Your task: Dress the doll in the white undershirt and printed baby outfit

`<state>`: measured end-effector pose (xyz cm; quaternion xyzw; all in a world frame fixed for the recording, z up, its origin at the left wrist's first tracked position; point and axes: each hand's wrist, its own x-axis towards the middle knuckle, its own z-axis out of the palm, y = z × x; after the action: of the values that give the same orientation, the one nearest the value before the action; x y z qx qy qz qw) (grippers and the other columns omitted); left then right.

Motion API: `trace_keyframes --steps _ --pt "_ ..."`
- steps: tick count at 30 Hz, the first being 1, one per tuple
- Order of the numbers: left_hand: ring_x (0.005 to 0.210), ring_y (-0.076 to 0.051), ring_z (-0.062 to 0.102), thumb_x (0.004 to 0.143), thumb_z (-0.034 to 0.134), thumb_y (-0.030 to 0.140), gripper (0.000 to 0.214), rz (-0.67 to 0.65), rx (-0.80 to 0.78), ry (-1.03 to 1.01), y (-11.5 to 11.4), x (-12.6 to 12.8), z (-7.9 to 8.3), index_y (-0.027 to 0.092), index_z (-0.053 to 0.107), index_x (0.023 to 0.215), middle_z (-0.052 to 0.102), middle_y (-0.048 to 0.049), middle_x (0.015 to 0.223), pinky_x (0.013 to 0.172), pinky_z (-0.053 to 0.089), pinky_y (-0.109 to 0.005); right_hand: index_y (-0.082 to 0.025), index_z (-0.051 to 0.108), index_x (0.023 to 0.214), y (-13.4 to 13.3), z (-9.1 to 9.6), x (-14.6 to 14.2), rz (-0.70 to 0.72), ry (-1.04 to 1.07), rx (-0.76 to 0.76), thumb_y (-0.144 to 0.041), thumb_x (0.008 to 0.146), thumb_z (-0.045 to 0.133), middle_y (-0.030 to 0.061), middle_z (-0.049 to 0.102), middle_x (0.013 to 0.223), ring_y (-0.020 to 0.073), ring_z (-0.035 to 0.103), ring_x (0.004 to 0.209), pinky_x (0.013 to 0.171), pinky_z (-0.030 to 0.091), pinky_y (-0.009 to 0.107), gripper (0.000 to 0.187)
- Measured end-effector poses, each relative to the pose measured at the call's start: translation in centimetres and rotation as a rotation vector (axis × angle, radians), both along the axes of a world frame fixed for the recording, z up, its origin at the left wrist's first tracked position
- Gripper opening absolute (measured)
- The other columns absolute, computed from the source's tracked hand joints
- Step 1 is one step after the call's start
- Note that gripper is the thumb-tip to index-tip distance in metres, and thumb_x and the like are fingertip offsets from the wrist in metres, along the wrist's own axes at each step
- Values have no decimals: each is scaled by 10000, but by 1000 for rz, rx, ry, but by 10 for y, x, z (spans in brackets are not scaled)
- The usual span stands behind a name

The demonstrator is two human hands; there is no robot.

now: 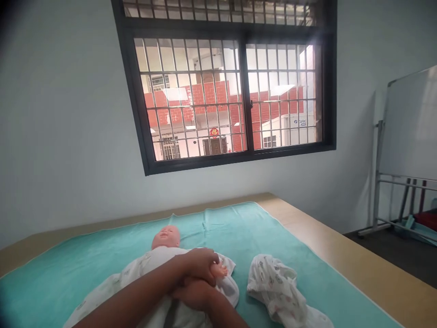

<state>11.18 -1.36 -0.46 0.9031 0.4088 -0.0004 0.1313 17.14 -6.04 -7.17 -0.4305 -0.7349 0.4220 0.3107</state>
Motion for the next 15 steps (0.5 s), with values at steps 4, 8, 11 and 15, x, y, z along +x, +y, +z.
trace_keyframes --steps 4,8,11,15 --pt "716 -234 626 646 633 372 231 27 162 55 11 -5 15 261 622 849 659 -9 775 564 369 -279 -278 716 972 6 -3 -2 -20 -52 190 -350 816 516 -24 736 923 206 664 855 763 499 293 263" --pt "735 -191 594 790 461 312 185 146 235 16 27 -34 40 247 551 938 636 -14 839 548 315 -263 -210 682 817 24 -1 15 -329 -195 395 -236 864 407 23 700 819 161 625 780 725 420 268 281" --pt "728 -175 581 837 400 314 178 180 243 19 29 -44 43 240 537 923 629 -16 843 536 300 -263 -210 653 788 39 -8 32 -572 -401 432 -320 841 518 40 678 850 193 616 825 694 378 279 183" --pt "740 -181 599 831 433 362 171 154 225 16 24 -34 30 255 553 890 646 -4 864 536 309 -261 -227 636 835 50 -16 47 -570 -458 451 -427 718 695 25 656 883 210 600 847 669 352 275 239"
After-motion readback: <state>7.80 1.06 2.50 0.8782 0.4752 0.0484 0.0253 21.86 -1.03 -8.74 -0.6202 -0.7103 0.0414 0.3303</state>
